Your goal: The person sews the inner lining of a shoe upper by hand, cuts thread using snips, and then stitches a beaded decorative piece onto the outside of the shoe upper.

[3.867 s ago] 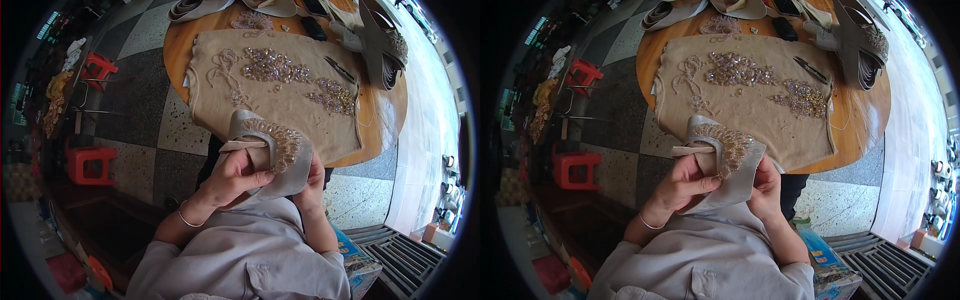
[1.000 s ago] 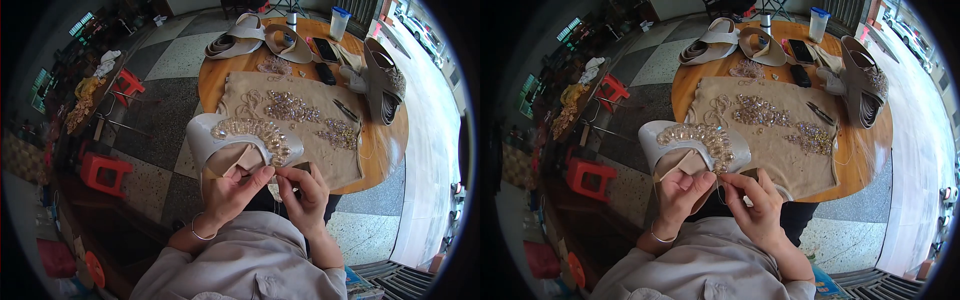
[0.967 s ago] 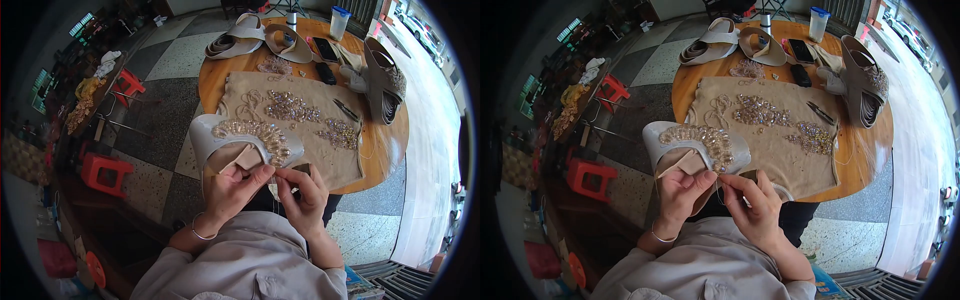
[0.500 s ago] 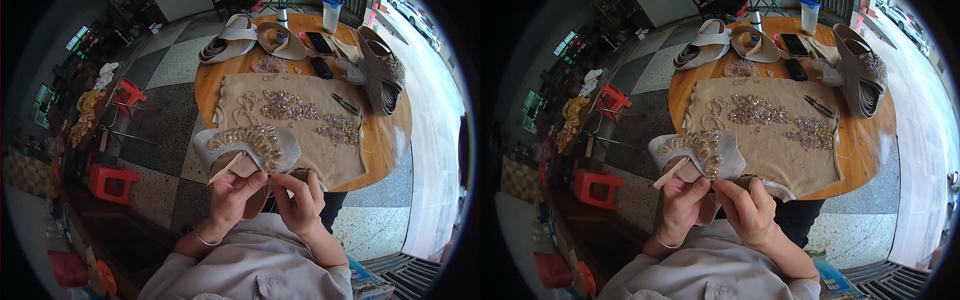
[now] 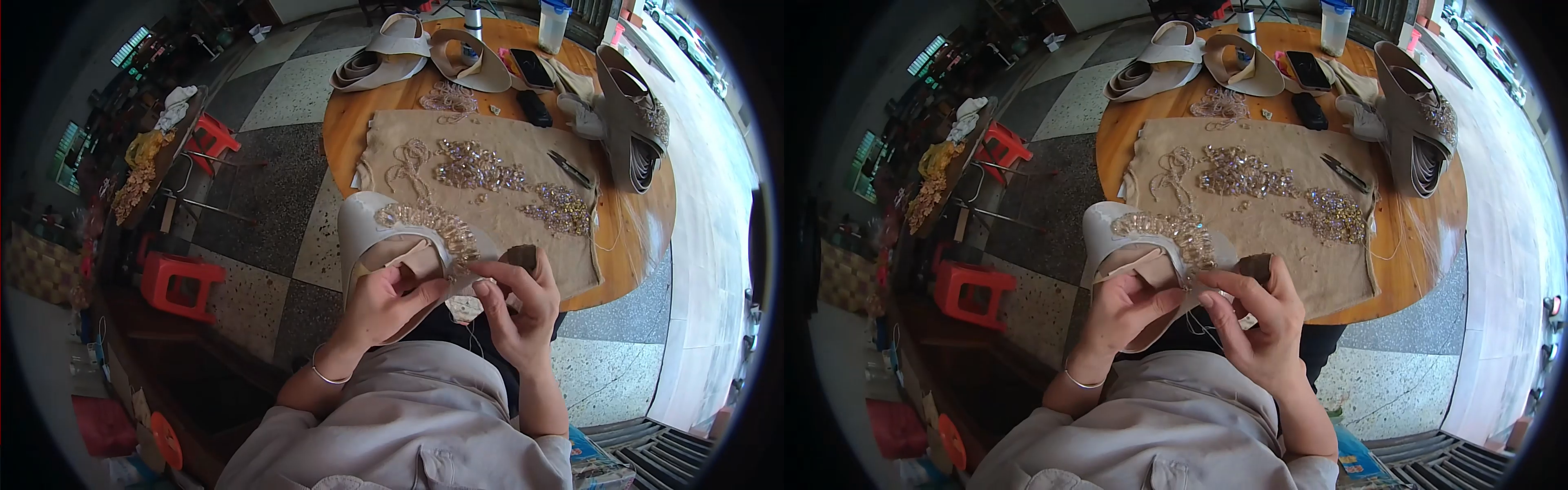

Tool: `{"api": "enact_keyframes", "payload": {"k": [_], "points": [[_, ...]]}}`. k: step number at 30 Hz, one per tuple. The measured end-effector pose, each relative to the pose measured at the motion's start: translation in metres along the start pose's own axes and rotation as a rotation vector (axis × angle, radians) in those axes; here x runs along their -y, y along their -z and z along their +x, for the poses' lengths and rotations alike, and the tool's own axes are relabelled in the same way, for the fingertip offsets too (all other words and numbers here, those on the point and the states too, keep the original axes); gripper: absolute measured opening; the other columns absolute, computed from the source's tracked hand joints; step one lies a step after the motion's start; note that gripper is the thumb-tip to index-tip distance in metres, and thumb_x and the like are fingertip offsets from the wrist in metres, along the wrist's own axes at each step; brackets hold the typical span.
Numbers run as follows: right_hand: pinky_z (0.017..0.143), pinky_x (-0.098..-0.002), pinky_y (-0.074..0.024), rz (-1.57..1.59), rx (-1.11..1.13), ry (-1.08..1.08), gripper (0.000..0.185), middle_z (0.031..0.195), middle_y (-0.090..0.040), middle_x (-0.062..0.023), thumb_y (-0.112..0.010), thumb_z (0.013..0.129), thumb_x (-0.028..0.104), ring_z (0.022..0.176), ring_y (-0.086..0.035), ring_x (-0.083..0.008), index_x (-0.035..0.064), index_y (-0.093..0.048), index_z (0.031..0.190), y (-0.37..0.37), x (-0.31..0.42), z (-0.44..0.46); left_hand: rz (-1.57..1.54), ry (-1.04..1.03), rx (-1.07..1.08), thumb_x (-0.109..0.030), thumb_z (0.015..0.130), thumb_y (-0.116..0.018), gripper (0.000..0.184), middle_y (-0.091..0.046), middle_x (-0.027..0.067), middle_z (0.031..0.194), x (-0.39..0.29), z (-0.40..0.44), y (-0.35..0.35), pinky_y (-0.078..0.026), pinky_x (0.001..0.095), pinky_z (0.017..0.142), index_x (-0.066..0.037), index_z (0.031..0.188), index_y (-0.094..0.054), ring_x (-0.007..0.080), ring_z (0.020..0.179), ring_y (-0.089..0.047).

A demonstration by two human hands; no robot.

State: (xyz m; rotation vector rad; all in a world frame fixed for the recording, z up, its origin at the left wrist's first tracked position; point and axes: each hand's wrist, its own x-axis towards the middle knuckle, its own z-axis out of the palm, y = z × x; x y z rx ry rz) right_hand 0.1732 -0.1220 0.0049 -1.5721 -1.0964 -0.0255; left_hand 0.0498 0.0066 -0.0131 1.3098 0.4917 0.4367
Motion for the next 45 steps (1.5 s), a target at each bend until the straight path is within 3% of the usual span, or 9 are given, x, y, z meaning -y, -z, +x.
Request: {"api": "enact_keyframes", "payload": {"k": [7, 16, 23, 26, 30, 31, 36, 40, 45], "points": [[0.049, -0.0300, -0.0408, -0.130, 0.086, -0.186, 0.011, 0.067, -0.046, -0.0048, -0.073, 0.073, 0.009, 0.053, -0.051, -0.0151, 0.0079, -0.066, 0.081, -0.014, 0.007, 0.000, 0.766, -0.358, 0.041, -0.011, 0.083, -0.065, 0.019, -0.064, 0.0136, 0.080, -0.025, -0.001, -0.008, -0.047, 0.0333, 0.062, -0.001, 0.098, -0.061, 0.0243, 0.069, -0.062], [0.054, -0.0294, -0.0451, -0.100, 0.213, -0.253, 0.012, 0.077, -0.052, -0.0067, -0.069, 0.073, 0.008, 0.055, -0.052, -0.0175, 0.0029, -0.062, 0.081, -0.013, 0.001, -0.002, 0.785, -0.335, 0.007, -0.015, 0.085, -0.062, 0.019, -0.064, 0.0167, 0.083, -0.012, -0.006, -0.008, -0.048, 0.0380, 0.063, -0.001, 0.096, -0.060, 0.0336, 0.076, -0.063], [0.044, -0.0179, -0.0332, 0.621, 0.116, -0.699, 0.011, 0.073, -0.051, 0.0025, -0.058, 0.090, 0.017, 0.050, -0.043, -0.0028, 0.0071, -0.053, 0.090, 0.010, -0.019, 0.011, 0.608, -0.258, 0.209, -0.012, 0.082, -0.068, 0.021, -0.062, 0.0047, 0.079, -0.014, -0.003, -0.001, -0.046, 0.0256, 0.062, 0.001, 0.097, -0.062, 0.0111, 0.071, -0.057], [0.038, -0.0184, -0.0316, 0.834, -0.139, -0.683, 0.014, 0.080, -0.059, -0.0072, -0.047, 0.095, 0.019, 0.043, -0.041, -0.0054, 0.0055, -0.050, 0.095, 0.036, -0.030, 0.040, 0.490, -0.067, 0.340, -0.012, 0.084, -0.067, 0.018, -0.058, 0.0013, 0.075, -0.001, -0.004, 0.008, -0.042, 0.0226, 0.058, 0.003, 0.091, -0.060, 0.0054, 0.067, -0.049], [0.043, -0.0132, -0.0369, 1.336, -0.037, -0.756, 0.008, 0.068, -0.041, 0.0031, -0.045, 0.096, 0.012, 0.057, -0.042, -0.0016, 0.0066, -0.047, 0.090, 0.120, -0.092, 0.082, 0.295, 0.008, 0.331, -0.014, 0.087, -0.063, 0.020, -0.054, 0.0004, 0.068, -0.003, -0.005, 0.011, -0.040, 0.0235, 0.057, 0.004, 0.080, -0.057, 0.0035, 0.065, -0.043], [0.053, -0.0145, -0.0441, 1.284, -0.035, -0.632, 0.008, 0.072, -0.044, 0.0012, -0.046, 0.096, 0.009, 0.066, -0.046, -0.0041, 0.0035, -0.048, 0.091, 0.150, -0.120, 0.090, 0.290, 0.029, 0.330, -0.014, 0.087, -0.063, 0.021, -0.055, 0.0007, 0.069, -0.001, -0.005, 0.015, -0.040, 0.0241, 0.057, 0.005, 0.080, -0.057, 0.0038, 0.066, -0.043], [0.093, -0.0341, -0.0450, -1.214, -0.366, -0.075, 0.036, 0.103, -0.065, -0.0184, -0.049, 0.096, 0.027, 0.111, -0.055, -0.0288, -0.0050, -0.063, 0.100, 0.299, -0.188, 0.107, 0.308, 0.046, 0.365, -0.018, 0.089, -0.061, 0.024, -0.059, 0.0043, 0.070, -0.010, -0.010, 0.028, -0.041, 0.0261, 0.058, 0.005, 0.083, -0.059, 0.0052, 0.065, -0.045], [0.100, -0.0395, -0.0384, -1.312, -0.424, -0.219, 0.057, 0.113, -0.061, -0.0205, -0.045, 0.092, 0.049, 0.123, -0.045, -0.0339, -0.0036, -0.065, 0.102, 0.392, -0.224, 0.102, 0.428, -0.087, 0.437, -0.019, 0.089, -0.061, 0.024, -0.059, 0.0068, 0.069, -0.005, -0.009, 0.034, -0.042, 0.0255, 0.059, 0.005, 0.089, -0.060, 0.0054, 0.065, -0.046], [0.099, -0.0354, -0.0401, -0.942, -0.444, -0.145, 0.033, 0.116, -0.059, -0.0209, -0.052, 0.094, 0.023, 0.118, -0.050, -0.0271, -0.0063, -0.066, 0.092, 0.402, -0.234, 0.113, 0.355, 0.126, 0.581, -0.019, 0.087, -0.064, 0.025, -0.062, 0.0041, 0.079, -0.021, -0.008, 0.034, -0.042, 0.0243, 0.062, 0.003, 0.099, -0.060, 0.0052, 0.070, -0.047]]}}
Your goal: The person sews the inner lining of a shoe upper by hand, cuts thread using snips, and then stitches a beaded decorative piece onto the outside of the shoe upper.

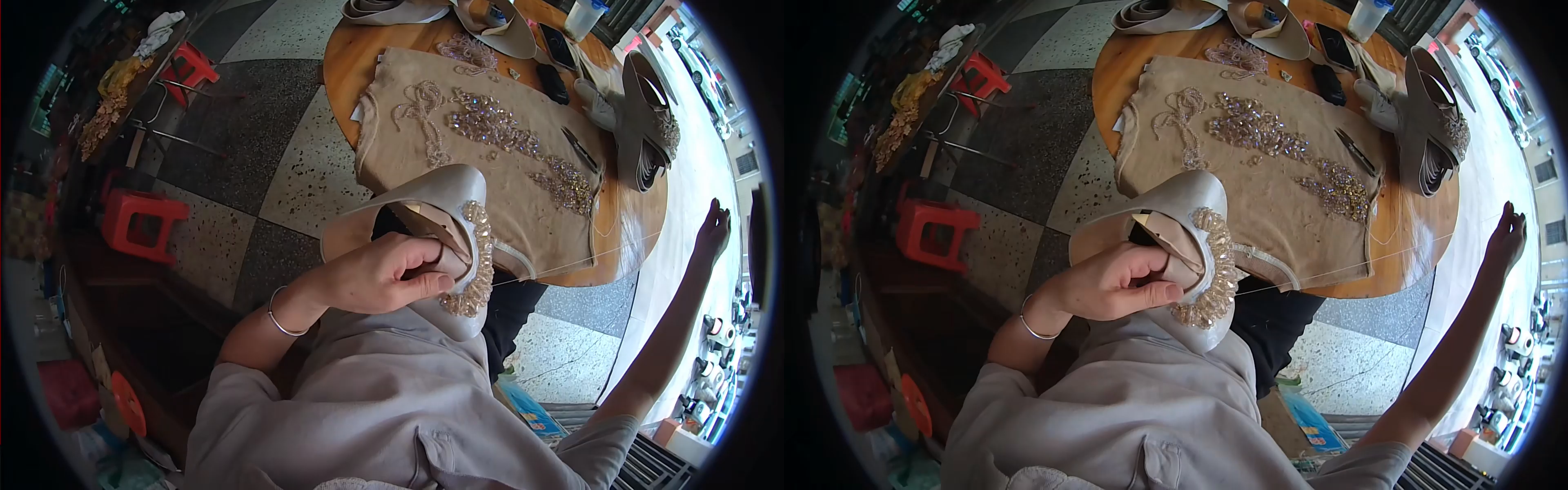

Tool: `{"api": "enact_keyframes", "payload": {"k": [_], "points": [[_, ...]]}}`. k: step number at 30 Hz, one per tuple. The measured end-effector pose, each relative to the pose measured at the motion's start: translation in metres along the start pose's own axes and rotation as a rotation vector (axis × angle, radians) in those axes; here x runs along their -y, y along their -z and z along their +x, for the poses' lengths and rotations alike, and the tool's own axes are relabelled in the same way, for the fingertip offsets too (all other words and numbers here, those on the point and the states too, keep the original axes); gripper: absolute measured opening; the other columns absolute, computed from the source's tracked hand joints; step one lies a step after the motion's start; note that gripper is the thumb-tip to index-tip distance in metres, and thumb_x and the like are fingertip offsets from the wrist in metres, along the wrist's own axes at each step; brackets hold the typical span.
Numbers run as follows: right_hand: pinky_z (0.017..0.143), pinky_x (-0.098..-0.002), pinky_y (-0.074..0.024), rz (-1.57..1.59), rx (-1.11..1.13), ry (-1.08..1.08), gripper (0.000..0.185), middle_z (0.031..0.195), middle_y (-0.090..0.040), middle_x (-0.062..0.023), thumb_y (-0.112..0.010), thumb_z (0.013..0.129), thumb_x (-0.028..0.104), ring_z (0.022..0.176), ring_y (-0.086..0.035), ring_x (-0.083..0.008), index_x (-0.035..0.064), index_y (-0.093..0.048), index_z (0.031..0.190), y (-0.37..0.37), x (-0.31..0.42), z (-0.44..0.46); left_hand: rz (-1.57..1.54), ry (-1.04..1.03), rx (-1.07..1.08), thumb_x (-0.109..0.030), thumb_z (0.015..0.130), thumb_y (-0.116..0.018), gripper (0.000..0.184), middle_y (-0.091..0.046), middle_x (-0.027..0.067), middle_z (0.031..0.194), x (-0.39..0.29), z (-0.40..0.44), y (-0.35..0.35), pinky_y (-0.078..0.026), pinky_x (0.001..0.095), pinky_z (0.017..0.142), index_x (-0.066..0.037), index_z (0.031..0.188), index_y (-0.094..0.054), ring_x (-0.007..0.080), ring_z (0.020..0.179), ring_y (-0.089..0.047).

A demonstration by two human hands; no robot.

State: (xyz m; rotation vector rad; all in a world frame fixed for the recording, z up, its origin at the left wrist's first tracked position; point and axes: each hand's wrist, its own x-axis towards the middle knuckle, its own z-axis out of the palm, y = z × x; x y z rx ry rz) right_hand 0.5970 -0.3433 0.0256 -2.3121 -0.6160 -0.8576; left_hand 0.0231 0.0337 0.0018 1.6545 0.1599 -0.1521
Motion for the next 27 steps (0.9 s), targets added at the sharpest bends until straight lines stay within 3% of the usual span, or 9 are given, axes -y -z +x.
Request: {"api": "enact_keyframes", "payload": {"k": [2, 4, 7, 12, 18, 21, 22, 25, 27], "points": [[0.097, -0.0333, -0.0420, -0.033, 0.013, 0.076, 0.025, 0.114, -0.058, -0.0199, -0.051, 0.093, 0.014, 0.114, -0.053, -0.0248, -0.0082, -0.063, 0.097, -0.004, 0.006, 0.000, -0.244, -0.055, 0.043, -0.018, 0.086, -0.066, 0.027, -0.063, 0.0026, 0.086, 0.008, -0.005, -0.003, -0.043, 0.0234, 0.066, 0.002, 0.103, -0.059, 0.0051, 0.075, -0.049], [0.096, -0.0317, -0.0436, 0.194, -0.029, 0.018, 0.022, 0.113, -0.057, -0.0194, -0.050, 0.092, 0.008, 0.111, -0.055, -0.0241, -0.0091, -0.056, 0.106, -0.007, 0.035, -0.006, -0.279, -0.060, 0.020, -0.017, 0.085, -0.067, 0.029, -0.062, 0.0020, 0.093, 0.004, -0.009, -0.003, -0.044, 0.0226, 0.071, 0.003, 0.105, -0.058, 0.0053, 0.082, -0.052], [0.095, -0.0304, -0.0456, 0.911, -0.198, -0.266, 0.033, 0.114, -0.056, -0.0195, -0.046, 0.093, 0.005, 0.106, -0.058, -0.0251, -0.0090, -0.041, 0.122, 0.005, 0.105, -0.020, -0.351, -0.038, -0.016, -0.014, 0.084, -0.068, 0.029, -0.063, 0.0038, 0.098, 0.009, -0.012, -0.007, -0.046, 0.0227, 0.077, 0.004, 0.105, -0.058, 0.0063, 0.091, -0.055], [0.091, -0.0318, -0.0469, 0.187, -0.307, 0.032, 0.031, 0.107, -0.063, -0.0164, -0.044, 0.096, 0.019, 0.100, -0.063, -0.0235, -0.0054, -0.051, 0.113, 0.048, 0.123, -0.022, -0.334, 0.023, -0.028, -0.014, 0.084, -0.068, 0.029, -0.064, 0.0050, 0.095, 0.028, -0.026, -0.003, -0.046, 0.0230, 0.077, 0.004, 0.105, -0.058, 0.0075, 0.088, -0.056], [0.089, -0.0323, -0.0464, 0.181, -0.271, 0.001, 0.032, 0.105, -0.065, -0.0144, -0.046, 0.096, 0.024, 0.099, -0.064, -0.0222, -0.0020, -0.054, 0.113, 0.063, 0.088, -0.032, -0.136, -0.020, 0.048, -0.005, 0.083, -0.067, 0.030, -0.063, 0.0066, 0.101, 0.022, -0.034, -0.005, -0.047, 0.0265, 0.081, 0.003, 0.110, -0.056, 0.0127, 0.092, -0.059], [0.088, -0.0317, -0.0464, 0.141, -0.295, -0.029, 0.031, 0.104, -0.065, -0.0148, -0.046, 0.096, 0.024, 0.099, -0.064, -0.0222, -0.0017, -0.054, 0.111, 0.067, 0.085, -0.036, 0.217, -0.215, -0.006, -0.006, 0.080, -0.071, 0.030, -0.064, 0.0055, 0.099, 0.013, -0.032, -0.007, -0.048, 0.0264, 0.079, 0.001, 0.107, -0.059, 0.0134, 0.090, -0.060], [0.088, -0.0316, -0.0464, 0.108, -0.298, -0.027, 0.031, 0.104, -0.064, -0.0148, -0.046, 0.096, 0.024, 0.099, -0.064, -0.0222, -0.0018, -0.055, 0.111, 0.071, 0.089, -0.037, 0.053, -0.134, -0.033, -0.008, 0.076, -0.073, 0.031, -0.064, 0.0048, 0.099, 0.010, -0.034, -0.012, -0.048, 0.0269, 0.079, -0.001, 0.105, -0.061, 0.0142, 0.090, -0.061], [0.089, -0.0326, -0.0459, -0.018, -0.351, -0.066, 0.033, 0.107, -0.063, -0.0162, -0.043, 0.096, 0.023, 0.100, -0.064, -0.0230, -0.0023, -0.055, 0.113, 0.089, 0.109, -0.045, 0.292, -0.128, 0.069, -0.009, 0.076, -0.073, 0.033, -0.064, 0.0049, 0.098, 0.011, -0.034, -0.007, -0.048, 0.0268, 0.079, -0.001, 0.106, -0.061, 0.0141, 0.090, -0.061], [0.090, -0.0334, -0.0457, -0.087, -0.388, -0.081, 0.033, 0.108, -0.062, -0.0166, -0.041, 0.096, 0.022, 0.100, -0.064, -0.0238, -0.0025, -0.055, 0.114, 0.104, 0.104, -0.052, 0.240, -0.087, 0.018, -0.007, 0.074, -0.074, 0.042, -0.063, 0.0053, 0.101, 0.014, -0.037, -0.002, -0.048, 0.0288, 0.082, 0.000, 0.112, -0.058, 0.0156, 0.095, -0.060]]}}
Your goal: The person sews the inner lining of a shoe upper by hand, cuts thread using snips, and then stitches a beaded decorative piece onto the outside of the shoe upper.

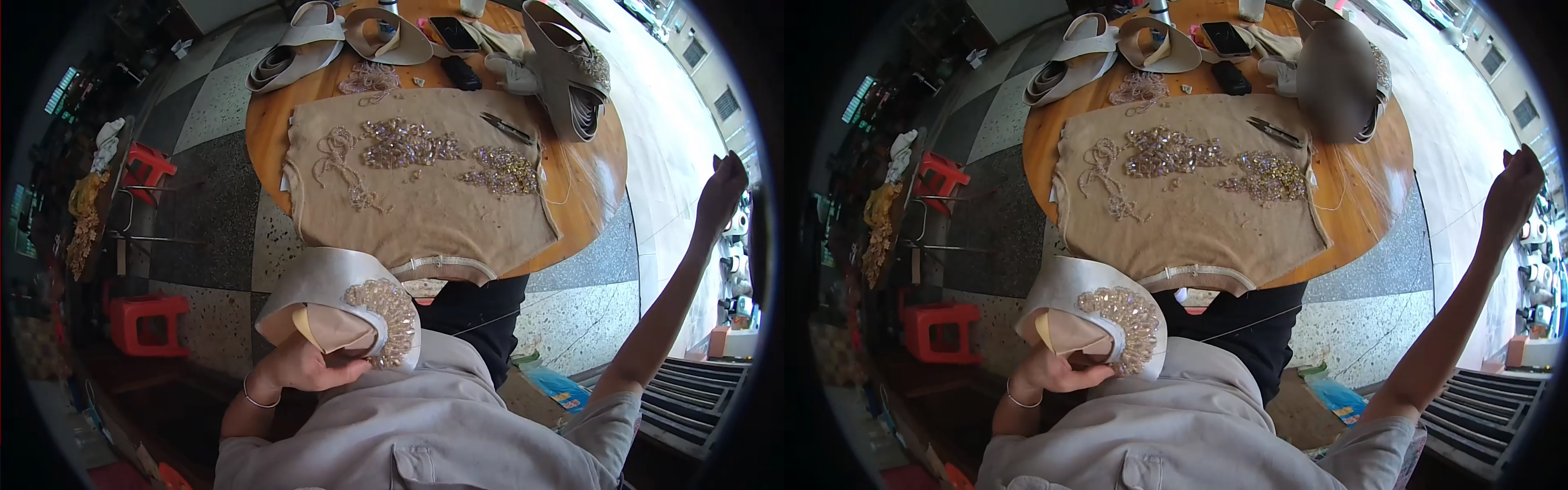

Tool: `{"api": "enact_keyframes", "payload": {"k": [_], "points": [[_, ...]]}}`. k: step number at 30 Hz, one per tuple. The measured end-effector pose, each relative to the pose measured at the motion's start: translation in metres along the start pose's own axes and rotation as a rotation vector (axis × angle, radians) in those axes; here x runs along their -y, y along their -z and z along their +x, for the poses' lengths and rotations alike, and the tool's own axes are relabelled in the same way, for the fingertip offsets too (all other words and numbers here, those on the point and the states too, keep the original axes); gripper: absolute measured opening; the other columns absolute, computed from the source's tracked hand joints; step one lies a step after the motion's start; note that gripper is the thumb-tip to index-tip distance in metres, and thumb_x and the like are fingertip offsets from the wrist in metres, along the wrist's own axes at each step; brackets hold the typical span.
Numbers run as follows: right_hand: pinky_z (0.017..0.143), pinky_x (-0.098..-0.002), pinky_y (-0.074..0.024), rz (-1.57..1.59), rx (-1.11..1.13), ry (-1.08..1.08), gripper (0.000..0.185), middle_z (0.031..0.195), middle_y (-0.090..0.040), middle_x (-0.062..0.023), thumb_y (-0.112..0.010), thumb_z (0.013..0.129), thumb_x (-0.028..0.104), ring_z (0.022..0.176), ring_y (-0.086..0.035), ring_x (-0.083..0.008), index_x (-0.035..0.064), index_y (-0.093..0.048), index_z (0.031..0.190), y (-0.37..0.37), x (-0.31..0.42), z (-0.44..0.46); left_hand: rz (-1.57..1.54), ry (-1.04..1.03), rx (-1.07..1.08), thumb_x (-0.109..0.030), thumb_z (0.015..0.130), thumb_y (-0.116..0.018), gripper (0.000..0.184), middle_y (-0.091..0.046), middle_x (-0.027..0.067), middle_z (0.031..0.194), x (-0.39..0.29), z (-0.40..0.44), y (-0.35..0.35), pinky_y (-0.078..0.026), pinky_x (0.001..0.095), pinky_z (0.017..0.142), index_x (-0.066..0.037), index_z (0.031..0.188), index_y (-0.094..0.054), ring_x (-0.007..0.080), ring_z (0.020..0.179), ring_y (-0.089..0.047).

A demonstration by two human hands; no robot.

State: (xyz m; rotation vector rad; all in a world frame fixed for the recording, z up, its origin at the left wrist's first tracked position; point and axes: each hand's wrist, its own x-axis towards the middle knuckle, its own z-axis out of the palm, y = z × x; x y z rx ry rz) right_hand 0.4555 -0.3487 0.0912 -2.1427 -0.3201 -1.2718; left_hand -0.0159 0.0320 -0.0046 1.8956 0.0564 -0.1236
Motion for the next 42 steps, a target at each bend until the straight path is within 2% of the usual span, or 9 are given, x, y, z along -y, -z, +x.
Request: {"api": "enact_keyframes", "payload": {"k": [2, 3, 5, 7, 11, 18, 21, 30, 42], "points": [[0.089, -0.0343, -0.0458, -0.230, -0.029, -0.013, 0.035, 0.108, -0.061, -0.0173, -0.039, 0.095, 0.020, 0.100, -0.062, -0.0250, -0.0032, -0.054, 0.117, 0.041, -0.010, -0.012, -0.123, 0.066, -0.087, -0.007, 0.075, -0.073, 0.045, -0.061, 0.0055, 0.106, 0.010, -0.005, 0.002, -0.047, 0.0300, 0.085, 0.000, 0.116, -0.055, 0.0169, 0.100, -0.058], [0.089, -0.0344, -0.0455, -0.279, -0.007, -0.009, 0.034, 0.108, -0.062, -0.0150, -0.040, 0.095, 0.021, 0.101, -0.061, -0.0243, 0.0002, -0.054, 0.118, 0.062, -0.006, -0.029, -0.334, -0.096, -0.256, -0.012, 0.077, -0.072, 0.037, -0.061, 0.0080, 0.107, 0.012, 0.001, -0.001, -0.045, 0.0279, 0.087, 0.002, 0.109, -0.059, 0.0143, 0.100, -0.056], [0.089, -0.0336, -0.0450, -0.365, 0.069, -0.080, 0.030, 0.111, -0.063, -0.0076, -0.045, 0.096, 0.027, 0.104, -0.059, -0.0206, 0.0103, -0.058, 0.117, 0.097, 0.005, -0.068, -0.467, 0.017, -0.480, -0.013, 0.079, -0.072, 0.039, -0.059, 0.0080, 0.111, 0.041, -0.011, -0.011, -0.043, 0.0291, 0.090, 0.001, 0.112, -0.057, 0.0158, 0.103, -0.055], [0.077, -0.0245, -0.0446, -0.261, 0.283, 0.021, 0.021, 0.108, -0.063, -0.0043, -0.054, 0.092, 0.017, 0.095, -0.059, -0.0144, 0.0122, -0.064, 0.110, 0.109, 0.031, -0.104, -0.477, -0.044, -0.712, -0.014, 0.081, -0.070, 0.036, -0.059, 0.0073, 0.110, 0.038, 0.003, -0.018, -0.045, 0.0304, 0.088, 0.001, 0.112, -0.058, 0.0172, 0.100, -0.056], [0.069, -0.0236, -0.0425, 0.514, 0.596, -0.306, 0.014, 0.092, -0.059, -0.0030, -0.058, 0.087, 0.001, 0.076, -0.052, -0.0089, 0.0019, -0.065, 0.099, 0.054, 0.113, -0.176, -0.391, -0.090, -0.716, -0.011, 0.081, -0.069, 0.031, -0.062, 0.0067, 0.102, 0.024, 0.043, -0.021, -0.048, 0.0293, 0.082, 0.001, 0.109, -0.059, 0.0170, 0.092, -0.059], [0.061, -0.0347, -0.0467, 0.363, 0.832, -0.193, 0.011, 0.081, -0.054, -0.0133, -0.057, 0.085, 0.002, 0.069, -0.059, -0.0273, 0.0043, -0.059, 0.096, -0.031, 0.158, -0.240, -0.344, 0.029, -0.671, -0.007, 0.081, -0.069, 0.021, -0.064, 0.0054, 0.092, 0.038, 0.084, -0.021, -0.050, 0.0280, 0.073, 0.002, 0.099, -0.062, 0.0144, 0.082, -0.061], [0.059, -0.0348, -0.0469, 0.315, 0.842, -0.086, 0.011, 0.080, -0.055, -0.0130, -0.060, 0.083, 0.003, 0.066, -0.060, -0.0282, 0.0055, -0.061, 0.094, -0.043, 0.154, -0.243, -0.319, 0.066, -0.671, -0.006, 0.081, -0.070, 0.018, -0.065, 0.0053, 0.088, 0.039, 0.095, -0.026, -0.050, 0.0282, 0.070, 0.002, 0.096, -0.063, 0.0145, 0.079, -0.061], [0.056, -0.0291, -0.0486, 0.274, 0.761, -0.237, 0.011, 0.070, -0.058, -0.0088, -0.067, 0.076, 0.001, 0.060, -0.061, -0.0206, 0.0045, -0.064, 0.085, -0.051, 0.150, -0.244, -0.334, 0.229, -0.745, -0.002, 0.078, -0.071, 0.032, -0.062, 0.0079, 0.089, 0.033, 0.108, -0.026, -0.051, 0.0281, 0.067, 0.003, 0.103, -0.051, 0.0154, 0.076, -0.061], [0.056, -0.0295, -0.0490, 0.275, 0.817, -0.270, 0.011, 0.070, -0.057, -0.0087, -0.067, 0.075, 0.001, 0.059, -0.061, -0.0206, 0.0041, -0.064, 0.085, -0.053, 0.151, -0.241, -0.053, -0.173, -0.976, 0.007, 0.083, -0.060, 0.067, -0.042, 0.0151, 0.115, 0.044, 0.123, -0.042, -0.046, 0.0321, 0.085, -0.006, 0.132, -0.015, 0.0195, 0.100, -0.051]]}}
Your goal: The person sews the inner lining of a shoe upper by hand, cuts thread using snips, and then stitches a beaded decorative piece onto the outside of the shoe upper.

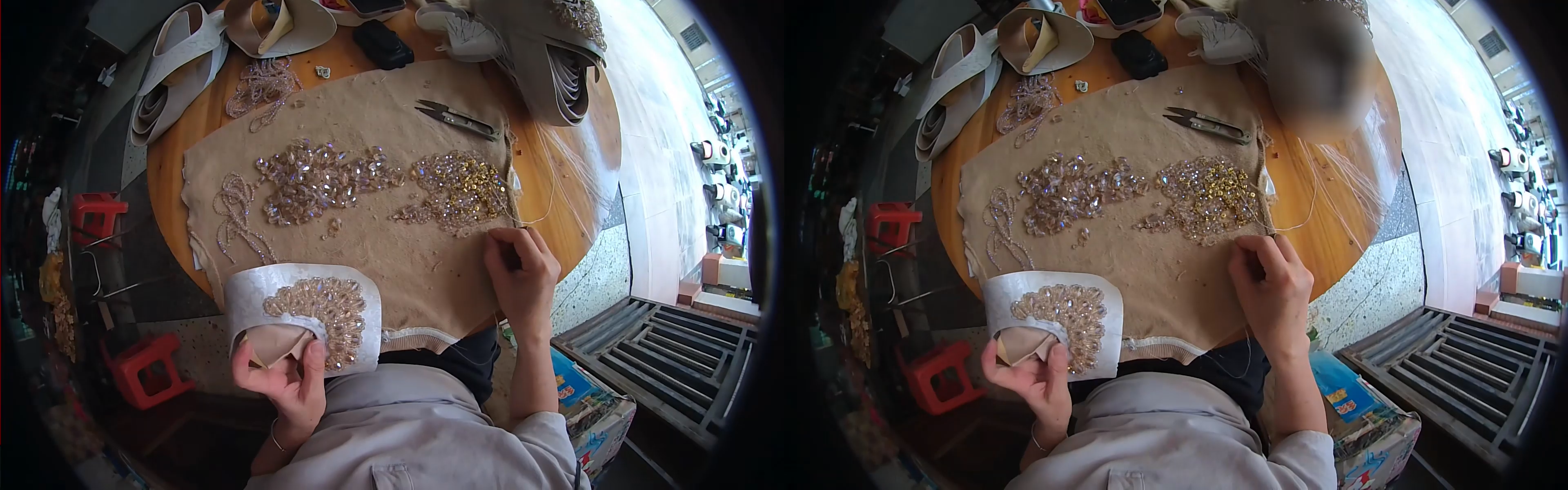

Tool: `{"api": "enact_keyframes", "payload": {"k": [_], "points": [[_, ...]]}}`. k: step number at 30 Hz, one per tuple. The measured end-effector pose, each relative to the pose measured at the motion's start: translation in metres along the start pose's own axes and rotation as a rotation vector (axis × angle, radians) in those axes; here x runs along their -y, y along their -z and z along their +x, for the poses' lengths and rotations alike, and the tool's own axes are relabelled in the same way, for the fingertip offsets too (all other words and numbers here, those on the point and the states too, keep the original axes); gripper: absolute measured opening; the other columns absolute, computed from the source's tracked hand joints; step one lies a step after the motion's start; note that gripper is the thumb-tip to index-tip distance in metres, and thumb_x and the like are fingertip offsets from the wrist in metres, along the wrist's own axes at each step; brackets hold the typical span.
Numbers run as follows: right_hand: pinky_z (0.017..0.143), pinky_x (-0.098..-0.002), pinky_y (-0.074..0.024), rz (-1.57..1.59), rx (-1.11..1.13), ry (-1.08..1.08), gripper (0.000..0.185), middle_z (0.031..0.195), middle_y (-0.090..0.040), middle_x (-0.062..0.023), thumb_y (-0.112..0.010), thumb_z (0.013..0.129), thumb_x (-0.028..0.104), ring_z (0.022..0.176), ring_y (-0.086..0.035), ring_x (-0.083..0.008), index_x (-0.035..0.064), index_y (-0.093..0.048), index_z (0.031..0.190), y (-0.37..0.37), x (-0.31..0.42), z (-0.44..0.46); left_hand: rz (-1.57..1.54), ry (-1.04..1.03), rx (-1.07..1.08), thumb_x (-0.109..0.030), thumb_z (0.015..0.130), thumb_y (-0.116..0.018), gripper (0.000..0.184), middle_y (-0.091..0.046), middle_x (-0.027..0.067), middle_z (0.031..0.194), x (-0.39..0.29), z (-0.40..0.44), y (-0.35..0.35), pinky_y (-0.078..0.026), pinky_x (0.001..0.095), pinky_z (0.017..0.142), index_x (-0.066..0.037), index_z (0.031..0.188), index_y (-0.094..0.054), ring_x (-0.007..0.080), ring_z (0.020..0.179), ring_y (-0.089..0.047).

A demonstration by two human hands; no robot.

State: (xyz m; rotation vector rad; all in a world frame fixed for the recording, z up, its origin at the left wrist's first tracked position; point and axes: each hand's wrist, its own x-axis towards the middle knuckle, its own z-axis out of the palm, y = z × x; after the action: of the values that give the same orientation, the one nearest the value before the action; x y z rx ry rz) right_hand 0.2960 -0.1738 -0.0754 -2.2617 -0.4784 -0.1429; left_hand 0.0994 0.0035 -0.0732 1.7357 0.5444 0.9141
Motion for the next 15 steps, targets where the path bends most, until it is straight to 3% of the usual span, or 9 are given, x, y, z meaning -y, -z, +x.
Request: {"api": "enact_keyframes", "payload": {"k": [3, 6, 7, 10, 15], "points": [[0.057, -0.0306, -0.0494, -0.016, -0.007, 0.031, 0.012, 0.073, -0.058, -0.0095, -0.066, 0.076, 0.001, 0.062, -0.062, -0.0218, 0.0043, -0.064, 0.087, -0.002, -0.002, 0.001, 0.002, 0.224, 0.241, 0.003, 0.085, -0.058, 0.059, -0.046, 0.0135, 0.113, -0.005, 0.002, 0.018, -0.047, 0.0318, 0.083, -0.003, 0.134, -0.026, 0.0162, 0.098, -0.050], [0.058, -0.0313, -0.0493, -0.141, 0.031, 0.082, 0.014, 0.077, -0.058, -0.0101, -0.065, 0.077, 0.001, 0.064, -0.063, -0.0230, 0.0048, -0.064, 0.090, -0.002, 0.000, 0.002, 0.171, 0.252, 0.530, 0.000, 0.088, -0.057, 0.040, -0.052, 0.0097, 0.108, -0.003, 0.018, 0.030, -0.047, 0.0267, 0.075, -0.001, 0.126, -0.045, 0.0113, 0.091, -0.051], [0.058, -0.0315, -0.0491, -0.115, 0.026, 0.094, 0.014, 0.077, -0.058, -0.0103, -0.065, 0.077, 0.001, 0.065, -0.062, -0.0235, 0.0051, -0.064, 0.091, -0.002, 0.000, 0.001, -0.106, 0.446, 0.413, -0.001, 0.088, -0.059, 0.023, -0.056, 0.0049, 0.100, -0.013, 0.022, 0.019, -0.045, 0.0211, 0.069, 0.000, 0.111, -0.056, 0.0075, 0.084, -0.052], [0.058, -0.0319, -0.0486, -0.031, 0.027, 0.088, 0.015, 0.078, -0.058, -0.0106, -0.065, 0.077, 0.001, 0.065, -0.061, -0.0247, 0.0056, -0.064, 0.092, 0.001, -0.002, -0.001, -0.140, 0.367, 0.444, 0.000, 0.088, -0.058, 0.021, -0.056, 0.0032, 0.097, 0.001, 0.021, 0.024, -0.044, 0.0179, 0.066, -0.001, 0.109, -0.056, 0.0051, 0.080, -0.052], [0.058, -0.0315, -0.0482, 0.015, 0.062, 0.060, 0.014, 0.076, -0.058, -0.0097, -0.065, 0.077, 0.001, 0.063, -0.061, -0.0245, 0.0057, -0.064, 0.090, 0.002, -0.001, 0.000, -0.164, 0.440, 0.276, 0.000, 0.088, -0.058, 0.019, -0.057, 0.0004, 0.091, 0.007, 0.014, 0.013, -0.042, 0.0165, 0.066, -0.001, 0.107, -0.055, 0.0026, 0.078, -0.050]]}}
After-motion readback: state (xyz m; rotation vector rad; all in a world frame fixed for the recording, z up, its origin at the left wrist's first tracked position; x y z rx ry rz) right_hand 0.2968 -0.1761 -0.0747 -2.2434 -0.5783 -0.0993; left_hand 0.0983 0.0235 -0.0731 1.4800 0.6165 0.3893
